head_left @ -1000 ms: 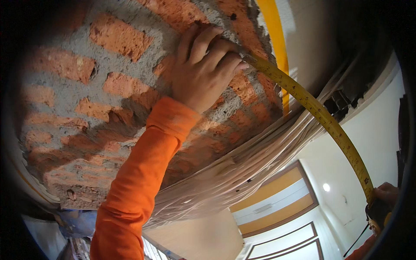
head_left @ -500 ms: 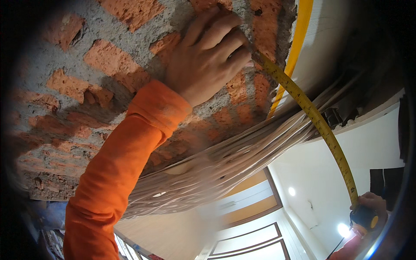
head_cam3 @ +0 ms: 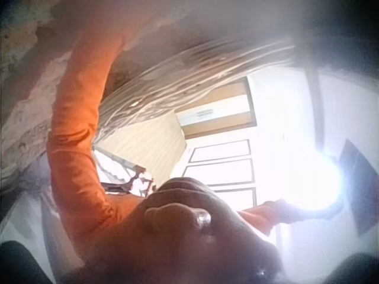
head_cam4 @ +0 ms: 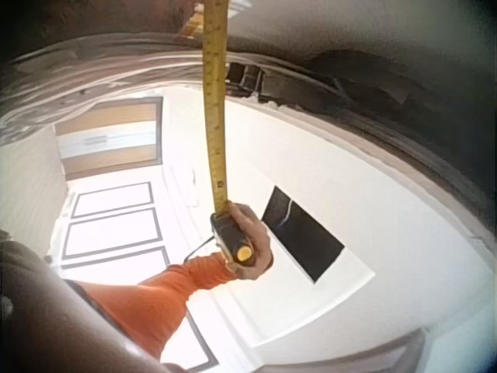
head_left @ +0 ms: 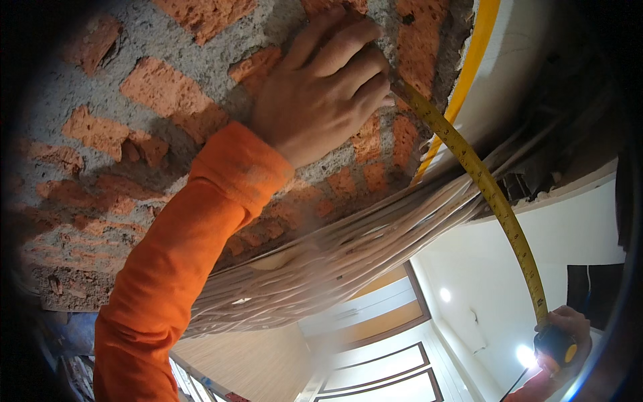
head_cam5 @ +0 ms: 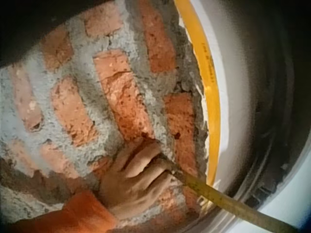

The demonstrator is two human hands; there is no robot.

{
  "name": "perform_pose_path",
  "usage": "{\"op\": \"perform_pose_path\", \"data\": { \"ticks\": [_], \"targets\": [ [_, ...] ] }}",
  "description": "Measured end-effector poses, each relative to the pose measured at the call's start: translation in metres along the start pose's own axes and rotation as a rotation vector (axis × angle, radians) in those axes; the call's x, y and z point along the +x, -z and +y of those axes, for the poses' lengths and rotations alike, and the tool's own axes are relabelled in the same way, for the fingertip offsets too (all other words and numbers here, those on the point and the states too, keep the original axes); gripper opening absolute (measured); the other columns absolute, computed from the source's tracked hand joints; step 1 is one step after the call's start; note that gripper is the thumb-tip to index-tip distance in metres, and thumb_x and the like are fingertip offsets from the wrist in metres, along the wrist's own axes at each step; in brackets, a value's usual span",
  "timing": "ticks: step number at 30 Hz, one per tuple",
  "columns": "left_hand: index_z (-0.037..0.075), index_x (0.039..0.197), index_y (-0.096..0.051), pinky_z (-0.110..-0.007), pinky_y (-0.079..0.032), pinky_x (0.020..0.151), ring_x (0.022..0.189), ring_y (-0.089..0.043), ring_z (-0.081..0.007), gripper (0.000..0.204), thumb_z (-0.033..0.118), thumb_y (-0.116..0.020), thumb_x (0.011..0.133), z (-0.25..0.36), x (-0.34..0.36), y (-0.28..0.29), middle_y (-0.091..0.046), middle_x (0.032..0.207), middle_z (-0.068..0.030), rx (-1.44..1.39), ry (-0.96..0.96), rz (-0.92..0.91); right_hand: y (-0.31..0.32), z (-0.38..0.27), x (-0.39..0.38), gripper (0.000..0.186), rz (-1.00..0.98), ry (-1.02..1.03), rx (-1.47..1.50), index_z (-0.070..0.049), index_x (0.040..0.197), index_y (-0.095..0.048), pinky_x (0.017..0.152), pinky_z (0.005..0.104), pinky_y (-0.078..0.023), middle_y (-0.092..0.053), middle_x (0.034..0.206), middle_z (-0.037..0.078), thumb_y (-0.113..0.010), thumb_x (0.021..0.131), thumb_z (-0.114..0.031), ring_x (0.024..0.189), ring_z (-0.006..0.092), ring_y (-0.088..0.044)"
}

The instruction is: The person walks down a hallway, climbs a ladder, and uses a tape measure to measure a section of an exposed brick wall. They then use a hammer and a red plastic wall anchor to drive the anchor into the wall.

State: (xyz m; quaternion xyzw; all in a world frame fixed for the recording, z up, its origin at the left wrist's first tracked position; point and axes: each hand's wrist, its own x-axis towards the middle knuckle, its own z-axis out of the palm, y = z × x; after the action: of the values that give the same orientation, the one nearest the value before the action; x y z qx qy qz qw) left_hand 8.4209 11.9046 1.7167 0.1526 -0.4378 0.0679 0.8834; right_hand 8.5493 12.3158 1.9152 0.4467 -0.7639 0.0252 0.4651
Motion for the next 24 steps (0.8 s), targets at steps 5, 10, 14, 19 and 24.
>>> {"op": "perform_pose_path", "data": {
  "ticks": [5,10,14,19,24],
  "targets": [
    [0.008,0.081,-0.068,-0.051,-0.042,0.103,0.11,-0.054,-0.0273,0.009,0.015,-0.07,0.077,-0.001,-0.003,-0.008,-0.063,0.094,-0.0059,-0.018,-0.03,0.047,-0.009,0.003,0.004,0.014,-0.069,0.136,-0.026,-0.005,0.094,-0.063,0.041,0.0199,-0.039,-0.053,0.067,0.008,-0.061,0.087,-0.016,0.049,0.0098,-0.049],
    [0.017,0.074,-0.064,-0.045,-0.038,0.11,0.122,-0.046,-0.019,0.023,0.034,-0.079,0.07,0.007,-0.001,0.0,-0.061,0.098,0.006,0.116,-0.004,-0.001,-0.023,-0.014,-0.002,0.019,0.072,0.107,-0.146,-0.006,0.088,-0.063,0.044,0.0201,-0.039,-0.053,0.067,0.006,-0.061,0.086,-0.024,0.051,0.0098,-0.05],
    [0.016,0.074,-0.064,-0.045,-0.037,0.112,0.124,-0.045,-0.0187,0.022,0.032,-0.079,0.069,0.001,-0.012,-0.007,-0.061,0.098,0.0058,0.131,-0.02,0.002,-0.021,-0.035,0.016,0.037,-0.191,0.375,-0.252,-0.006,0.084,-0.061,0.047,0.023,-0.041,-0.053,0.065,0.006,-0.066,0.08,-0.042,0.052,0.0113,-0.051],
    [0.017,0.073,-0.065,-0.044,-0.037,0.113,0.124,-0.045,-0.0188,0.021,0.032,-0.079,0.069,0.002,-0.012,-0.011,-0.061,0.098,0.006,0.123,0.0,0.014,-0.004,-0.016,0.008,0.051,-0.201,0.285,-0.274,-0.005,0.086,-0.062,0.051,0.026,-0.043,-0.058,0.066,0.008,-0.067,0.075,-0.054,0.054,0.0145,-0.055],
    [0.017,0.074,-0.065,-0.044,-0.037,0.113,0.124,-0.045,-0.0186,0.021,0.033,-0.079,0.07,0.003,-0.012,-0.01,-0.062,0.098,0.0066,0.131,-0.013,0.006,-0.001,-0.008,0.004,0.049,-0.199,0.259,-0.282,-0.005,0.091,-0.064,0.053,0.0268,-0.046,-0.061,0.07,0.008,-0.068,0.075,-0.051,0.059,0.0155,-0.058]
  ]
}}
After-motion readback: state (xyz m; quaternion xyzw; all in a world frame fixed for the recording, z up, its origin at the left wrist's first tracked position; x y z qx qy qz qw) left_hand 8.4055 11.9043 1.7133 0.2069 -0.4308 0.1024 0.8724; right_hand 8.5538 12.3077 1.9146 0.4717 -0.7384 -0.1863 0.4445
